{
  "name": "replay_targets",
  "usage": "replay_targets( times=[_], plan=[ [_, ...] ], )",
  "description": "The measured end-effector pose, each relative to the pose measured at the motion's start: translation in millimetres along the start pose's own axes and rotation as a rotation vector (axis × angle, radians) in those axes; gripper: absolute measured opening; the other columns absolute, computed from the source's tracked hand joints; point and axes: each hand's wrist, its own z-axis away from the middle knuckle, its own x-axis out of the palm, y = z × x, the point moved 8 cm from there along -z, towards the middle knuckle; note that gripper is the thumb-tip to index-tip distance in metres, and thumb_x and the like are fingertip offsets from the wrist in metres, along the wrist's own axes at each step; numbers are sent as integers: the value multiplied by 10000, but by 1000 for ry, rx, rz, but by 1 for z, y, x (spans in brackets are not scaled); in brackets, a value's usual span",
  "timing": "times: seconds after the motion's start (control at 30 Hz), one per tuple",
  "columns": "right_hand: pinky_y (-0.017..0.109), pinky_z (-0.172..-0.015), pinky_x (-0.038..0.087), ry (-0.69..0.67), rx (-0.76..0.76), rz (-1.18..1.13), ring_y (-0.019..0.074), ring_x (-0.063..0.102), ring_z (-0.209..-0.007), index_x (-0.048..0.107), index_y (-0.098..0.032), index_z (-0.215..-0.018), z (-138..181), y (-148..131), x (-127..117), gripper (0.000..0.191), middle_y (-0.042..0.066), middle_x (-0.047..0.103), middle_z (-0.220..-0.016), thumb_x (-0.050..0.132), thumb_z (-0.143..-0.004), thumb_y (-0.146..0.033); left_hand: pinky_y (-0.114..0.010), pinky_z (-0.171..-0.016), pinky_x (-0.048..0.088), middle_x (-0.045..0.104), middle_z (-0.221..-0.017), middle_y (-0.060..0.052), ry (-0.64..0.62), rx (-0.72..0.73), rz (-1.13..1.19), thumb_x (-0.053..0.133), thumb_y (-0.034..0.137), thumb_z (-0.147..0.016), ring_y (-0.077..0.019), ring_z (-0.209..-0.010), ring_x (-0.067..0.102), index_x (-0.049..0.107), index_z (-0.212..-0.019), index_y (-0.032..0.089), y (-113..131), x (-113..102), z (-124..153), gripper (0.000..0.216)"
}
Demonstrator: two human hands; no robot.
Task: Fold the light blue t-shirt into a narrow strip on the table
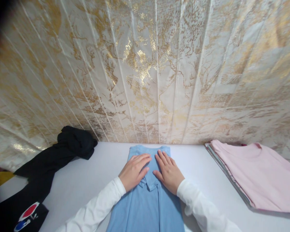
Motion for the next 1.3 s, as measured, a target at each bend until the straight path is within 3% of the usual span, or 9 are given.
replay_targets(
  times=[0.1,0.2,0.37,0.57,0.77,0.9,1.0,1.17,1.3],
  plan=[
    [456,-1102,271,-11,-8,50,264,184,-1416,317,-113,-1458,2,3,8,680,147,239,-1533,366,-939,-550,-412,-1109,258,324,-1507,-93,-138,37,-9,462,339,-953,-220,-1391,278,359,-1412,172,5,21,8,499],
    [465,-1100,272,5,-1,63,258,195,-1414,306,-144,-1464,2,11,8,687,130,247,-1530,356,-933,-578,-434,-1131,226,230,-1541,-86,-178,15,-36,432,372,-963,-220,-1420,204,304,-1448,183,2,28,13,535],
    [460,-1106,272,-20,27,54,246,211,-1409,285,-138,-1470,3,18,7,670,126,257,-1523,317,-951,-560,-439,-1133,238,237,-1536,-88,-169,8,-50,431,356,-963,-222,-1419,204,327,-1442,182,1,27,12,520],
    [477,-1108,273,56,-59,52,259,160,-1421,250,-120,-1482,14,-15,1,726,143,229,-1529,336,-932,-586,-427,-1139,235,246,-1533,-80,-143,6,-45,380,338,-981,-199,-1419,204,310,-1450,187,-1,26,9,498],
    [470,-1122,251,-35,-47,19,284,156,-1419,225,-50,-1477,24,-25,4,891,179,196,-1528,396,-862,-671,-441,-1139,231,244,-1532,-85,-165,-13,-29,415,320,-963,-210,-1416,215,321,-1447,181,-5,26,8,513],
    [479,-1126,236,-96,-40,5,295,155,-1417,232,-53,-1474,25,-25,3,905,173,177,-1530,411,-850,-683,-442,-1137,236,250,-1530,-86,-154,-6,-30,422,312,-960,-209,-1416,214,320,-1447,188,-3,25,8,513],
    [478,-1118,257,-73,-31,-11,281,179,-1414,256,-72,-1471,21,-18,0,866,166,203,-1526,387,-866,-678,-431,-1141,231,245,-1532,-87,-131,18,-36,411,301,-964,-198,-1420,199,289,-1458,191,2,23,9,520],
    [472,-1107,271,56,6,15,236,251,-1398,386,-155,-1429,2,12,-7,619,136,295,-1509,331,-951,-546,-421,-1149,227,240,-1536,-81,-117,61,-57,377,388,-982,-203,-1422,195,284,-1459,186,12,25,9,526],
    [472,-1095,276,29,66,49,259,259,-1393,386,-184,-1431,-14,37,1,576,124,301,-1512,355,-956,-508,-444,-1148,215,206,-1546,-82,-170,56,-59,390,428,-973,-230,-1427,172,269,-1468,192,13,32,10,562]
  ],
)
